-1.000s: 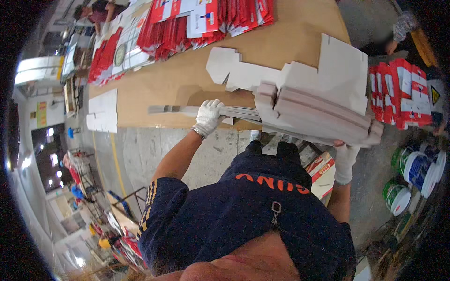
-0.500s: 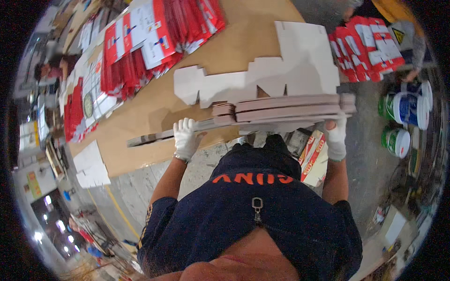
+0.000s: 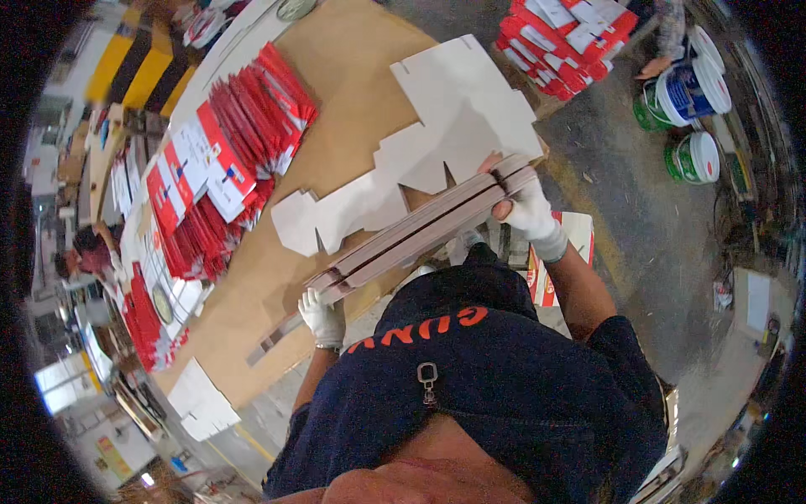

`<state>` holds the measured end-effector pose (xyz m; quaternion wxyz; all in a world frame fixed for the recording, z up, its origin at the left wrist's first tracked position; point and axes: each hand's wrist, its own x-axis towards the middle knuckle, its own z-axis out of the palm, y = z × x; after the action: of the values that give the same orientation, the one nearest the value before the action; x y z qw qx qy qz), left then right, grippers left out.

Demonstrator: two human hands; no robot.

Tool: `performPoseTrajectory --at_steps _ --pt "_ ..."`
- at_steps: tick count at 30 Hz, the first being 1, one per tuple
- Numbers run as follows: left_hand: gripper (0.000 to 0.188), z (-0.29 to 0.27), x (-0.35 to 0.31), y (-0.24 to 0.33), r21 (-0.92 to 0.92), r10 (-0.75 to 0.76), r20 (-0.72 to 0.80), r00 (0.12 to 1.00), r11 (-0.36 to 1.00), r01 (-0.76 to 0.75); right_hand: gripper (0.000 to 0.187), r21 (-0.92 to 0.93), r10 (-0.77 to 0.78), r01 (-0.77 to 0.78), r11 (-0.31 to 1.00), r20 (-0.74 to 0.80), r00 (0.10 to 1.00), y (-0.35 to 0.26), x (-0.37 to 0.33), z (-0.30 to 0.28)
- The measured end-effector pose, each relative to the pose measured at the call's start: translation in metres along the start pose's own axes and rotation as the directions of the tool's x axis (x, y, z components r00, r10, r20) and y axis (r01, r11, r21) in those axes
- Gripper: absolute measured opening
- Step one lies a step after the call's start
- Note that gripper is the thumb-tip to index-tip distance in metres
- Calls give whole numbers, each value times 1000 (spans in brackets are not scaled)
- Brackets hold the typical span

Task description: The person is handling and organizing white cardboard packaging material in a factory setting.

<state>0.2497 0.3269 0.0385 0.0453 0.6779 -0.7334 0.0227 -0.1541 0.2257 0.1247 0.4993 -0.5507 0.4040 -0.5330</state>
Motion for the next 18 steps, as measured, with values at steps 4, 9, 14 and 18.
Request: performPoseTrajectory --at_steps 4,9,14,18 --pt "30 15 -13 -7 -9 -28 24 999 1000 28 88 63 81 -77 995 -70 994 -39 8 11" --pt "28 20 -18 -8 -17 15 -25 1000 1000 -16 38 145 71 -43 988 -190 979 -59 8 25" --pt "31 13 -15 -4 28 -43 -139 989 998 48 12 -13 83 -90 996 -277 957 -73 8 34" --pt "47 1 -13 1 108 -53 -42 998 993 58 11 -148 8 -52 988 -284 959 -83 12 37"
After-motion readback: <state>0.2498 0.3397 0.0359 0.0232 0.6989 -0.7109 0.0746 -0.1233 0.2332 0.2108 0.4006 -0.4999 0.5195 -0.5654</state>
